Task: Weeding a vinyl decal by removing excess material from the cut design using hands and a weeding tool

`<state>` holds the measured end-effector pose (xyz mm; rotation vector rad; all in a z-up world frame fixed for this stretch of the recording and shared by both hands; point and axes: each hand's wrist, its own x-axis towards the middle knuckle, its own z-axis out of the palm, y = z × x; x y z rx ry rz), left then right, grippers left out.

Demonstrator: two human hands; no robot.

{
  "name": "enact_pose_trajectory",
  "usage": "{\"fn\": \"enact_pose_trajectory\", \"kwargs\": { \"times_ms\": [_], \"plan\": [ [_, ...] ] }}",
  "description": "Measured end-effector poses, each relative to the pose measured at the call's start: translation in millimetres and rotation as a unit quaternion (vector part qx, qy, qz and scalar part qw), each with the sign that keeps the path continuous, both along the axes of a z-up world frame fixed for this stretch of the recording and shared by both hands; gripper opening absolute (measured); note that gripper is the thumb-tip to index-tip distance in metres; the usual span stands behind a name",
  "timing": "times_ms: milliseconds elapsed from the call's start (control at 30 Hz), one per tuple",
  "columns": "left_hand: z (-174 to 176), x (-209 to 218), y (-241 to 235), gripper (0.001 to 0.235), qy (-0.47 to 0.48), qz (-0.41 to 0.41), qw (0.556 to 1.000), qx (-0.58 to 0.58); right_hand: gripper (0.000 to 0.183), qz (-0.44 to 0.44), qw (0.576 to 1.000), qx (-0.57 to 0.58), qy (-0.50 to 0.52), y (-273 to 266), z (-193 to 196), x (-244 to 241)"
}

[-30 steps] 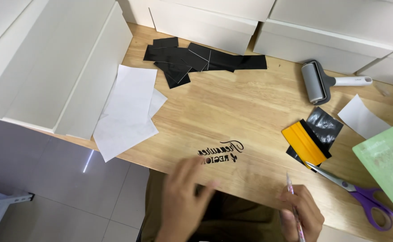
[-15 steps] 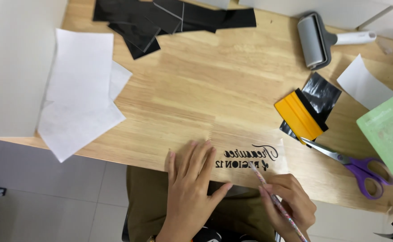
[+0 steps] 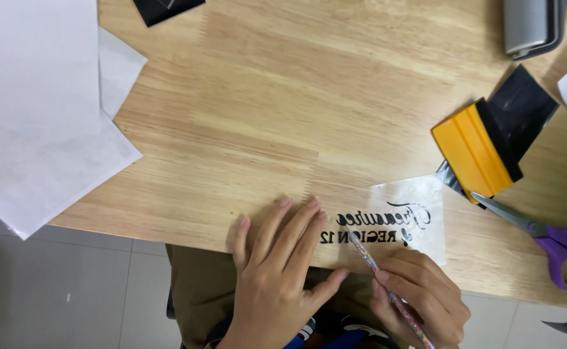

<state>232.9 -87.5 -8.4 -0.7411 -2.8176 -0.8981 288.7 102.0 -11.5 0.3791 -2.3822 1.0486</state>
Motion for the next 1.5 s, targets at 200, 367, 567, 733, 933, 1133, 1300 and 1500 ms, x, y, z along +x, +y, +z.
{"fn": "enact_pose_trajectory", "kwargs": {
  "times_ms": [200, 367, 567, 733, 933, 1133, 1300, 1500],
  "plan": [
    [-7, 1, -1, 0.052, 0.012, 0.003, 1.000, -0.018, 0.013, 0.003, 0.999, 0.006, -0.041, 4, -3, 3],
    [-11, 1, 0, 0.053, 0.024, 0.011, 0.999, -0.019, 0.012, 0.006, 1.000, 0.015, -0.018, 8, -13, 6],
    [-13, 1, 0, 0.053, 0.033, 0.010, 0.999, -0.028, 0.015, 0.007, 0.999, 0.017, -0.041, 9, -10, 8],
    [-14, 0, 0, 0.053, 0.035, 0.013, 0.999, -0.022, 0.015, 0.010, 0.999, 0.031, -0.042, 11, -10, 8],
    [-15, 0, 1, 0.052, 0.040, 0.017, 0.999, -0.019, 0.017, 0.013, 0.998, 0.030, -0.056, 14, -10, 12],
    [-15, 0, 0, 0.051, 0.036, 0.014, 0.999, -0.018, 0.019, 0.028, 0.997, 0.036, -0.064, 19, -12, 15],
    [-15, 0, 1, 0.051, 0.038, 0.019, 0.999, -0.018, 0.020, 0.033, 0.996, 0.043, -0.066, 21, -13, 16],
    [-16, -1, 1, 0.050, 0.044, 0.018, 0.999, -0.013, 0.019, 0.034, 0.997, 0.033, -0.064, 22, -14, 17]
  ]
}}
